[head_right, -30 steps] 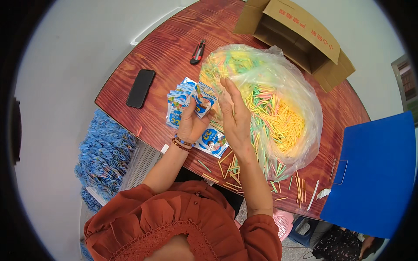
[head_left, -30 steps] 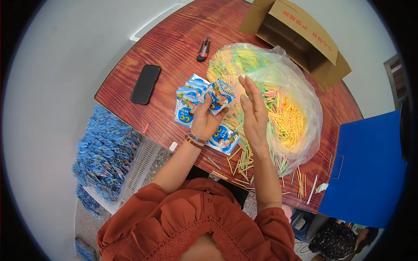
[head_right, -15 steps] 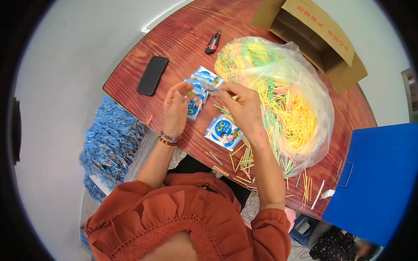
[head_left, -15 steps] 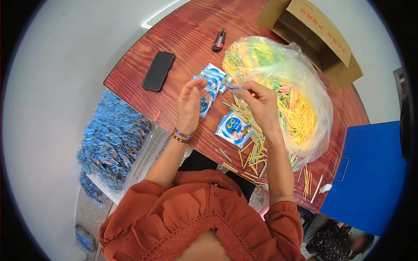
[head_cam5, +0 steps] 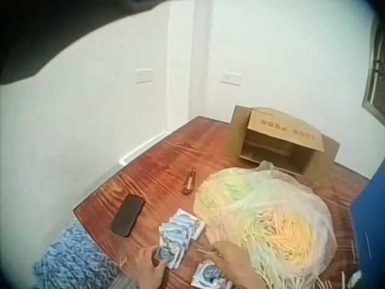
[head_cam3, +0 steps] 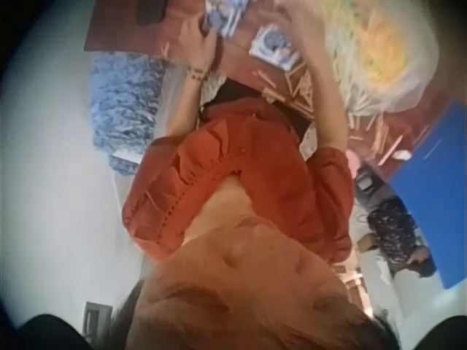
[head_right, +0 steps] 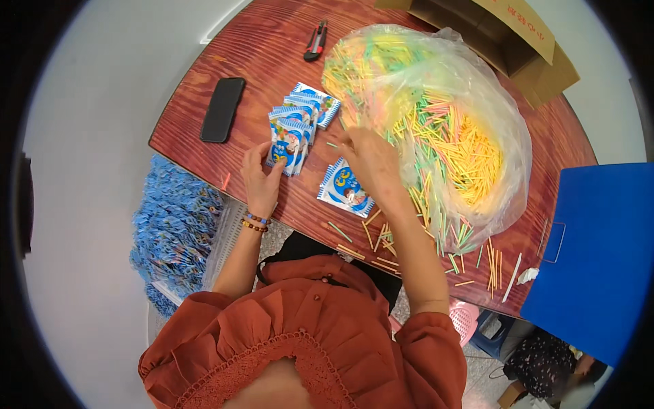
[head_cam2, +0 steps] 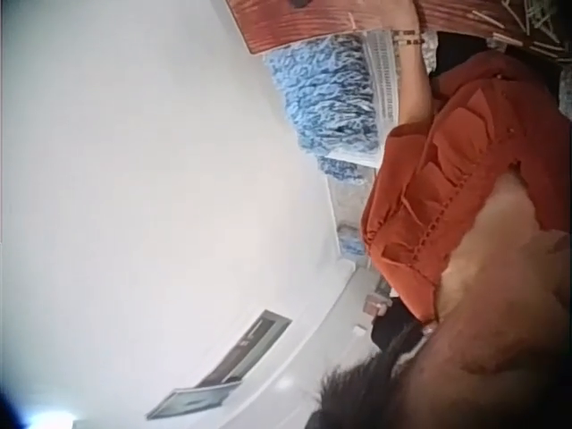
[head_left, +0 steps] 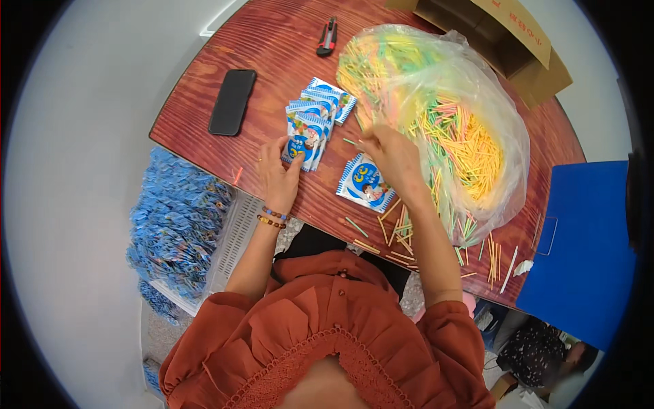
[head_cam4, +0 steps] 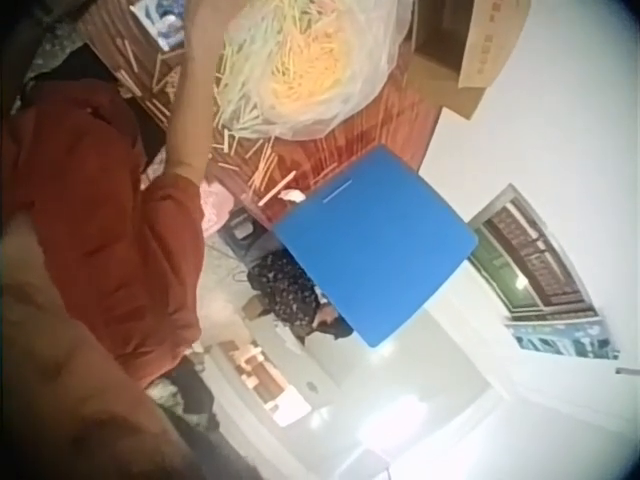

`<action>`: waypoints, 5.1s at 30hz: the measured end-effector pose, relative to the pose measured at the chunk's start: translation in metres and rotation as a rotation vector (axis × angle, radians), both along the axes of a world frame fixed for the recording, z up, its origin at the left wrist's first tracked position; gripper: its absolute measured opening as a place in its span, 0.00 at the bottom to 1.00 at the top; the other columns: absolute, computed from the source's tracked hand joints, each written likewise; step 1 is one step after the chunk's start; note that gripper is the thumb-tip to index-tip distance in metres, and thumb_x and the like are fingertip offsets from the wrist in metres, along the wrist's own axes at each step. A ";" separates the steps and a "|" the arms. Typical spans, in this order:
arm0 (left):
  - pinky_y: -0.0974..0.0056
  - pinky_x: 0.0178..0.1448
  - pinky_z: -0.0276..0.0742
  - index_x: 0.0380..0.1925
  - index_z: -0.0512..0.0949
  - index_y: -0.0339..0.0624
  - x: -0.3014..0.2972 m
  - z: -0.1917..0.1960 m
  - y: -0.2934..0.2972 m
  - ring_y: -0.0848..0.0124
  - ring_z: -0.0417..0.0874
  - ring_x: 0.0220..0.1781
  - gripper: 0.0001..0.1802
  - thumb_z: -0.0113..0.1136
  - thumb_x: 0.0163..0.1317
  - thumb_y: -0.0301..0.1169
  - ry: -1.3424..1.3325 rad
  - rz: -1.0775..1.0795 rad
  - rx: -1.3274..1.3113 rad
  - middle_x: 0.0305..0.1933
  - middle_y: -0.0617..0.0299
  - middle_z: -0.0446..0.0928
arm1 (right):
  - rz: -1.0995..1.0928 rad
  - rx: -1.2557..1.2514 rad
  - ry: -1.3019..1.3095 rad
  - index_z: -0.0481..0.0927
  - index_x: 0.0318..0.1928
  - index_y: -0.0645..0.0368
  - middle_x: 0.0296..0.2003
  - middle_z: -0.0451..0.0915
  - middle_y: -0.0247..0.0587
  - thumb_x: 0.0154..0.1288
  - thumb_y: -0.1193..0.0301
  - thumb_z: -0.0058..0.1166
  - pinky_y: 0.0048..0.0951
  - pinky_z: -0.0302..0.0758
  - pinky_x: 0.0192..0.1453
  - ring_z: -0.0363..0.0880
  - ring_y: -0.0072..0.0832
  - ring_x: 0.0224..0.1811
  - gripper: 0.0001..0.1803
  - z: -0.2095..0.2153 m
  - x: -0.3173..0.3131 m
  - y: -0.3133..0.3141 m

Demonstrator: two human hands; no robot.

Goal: The person is sorting and matching small blue packets with bundles of colorful plastic sticks from a large bag.

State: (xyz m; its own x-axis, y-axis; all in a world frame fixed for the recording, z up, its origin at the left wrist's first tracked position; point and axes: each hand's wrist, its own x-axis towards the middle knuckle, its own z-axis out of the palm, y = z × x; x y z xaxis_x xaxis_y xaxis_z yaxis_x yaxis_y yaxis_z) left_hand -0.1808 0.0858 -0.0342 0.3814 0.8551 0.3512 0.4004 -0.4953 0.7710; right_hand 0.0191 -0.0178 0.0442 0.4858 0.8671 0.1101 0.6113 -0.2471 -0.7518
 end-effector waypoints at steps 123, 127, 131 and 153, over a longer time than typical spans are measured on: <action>0.71 0.30 0.79 0.35 0.80 0.37 0.118 0.029 -0.077 0.76 0.83 0.30 0.19 0.48 0.72 0.42 -0.721 -0.476 -1.243 0.34 0.61 0.83 | -0.327 0.498 0.827 0.70 0.53 0.69 0.43 0.79 0.44 0.74 0.73 0.41 0.32 0.70 0.61 0.77 0.33 0.51 0.13 -0.035 0.187 -0.128; 0.71 0.34 0.80 0.37 0.80 0.38 0.123 0.030 -0.081 0.76 0.84 0.34 0.18 0.49 0.72 0.41 -0.735 -0.482 -1.263 0.37 0.61 0.83 | -0.320 0.721 1.070 0.70 0.50 0.68 0.40 0.78 0.45 0.74 0.74 0.40 0.40 0.72 0.62 0.78 0.37 0.50 0.11 -0.041 0.184 -0.130; 0.71 0.35 0.80 0.36 0.80 0.38 0.135 0.031 -0.086 0.76 0.83 0.35 0.17 0.49 0.72 0.40 -0.768 -0.514 -1.313 0.36 0.62 0.83 | -0.087 1.026 1.324 0.70 0.48 0.65 0.41 0.78 0.45 0.74 0.75 0.39 0.47 0.70 0.64 0.78 0.39 0.49 0.08 -0.031 0.149 -0.120; 0.75 0.34 0.73 0.32 0.79 0.37 0.158 0.041 -0.103 0.85 0.75 0.31 0.17 0.50 0.72 0.38 -0.897 -0.409 -1.061 0.31 0.68 0.79 | -0.436 0.984 0.704 0.63 0.62 0.66 0.56 0.75 0.49 0.76 0.66 0.37 0.31 0.64 0.64 0.71 0.29 0.59 0.21 0.029 0.010 -0.070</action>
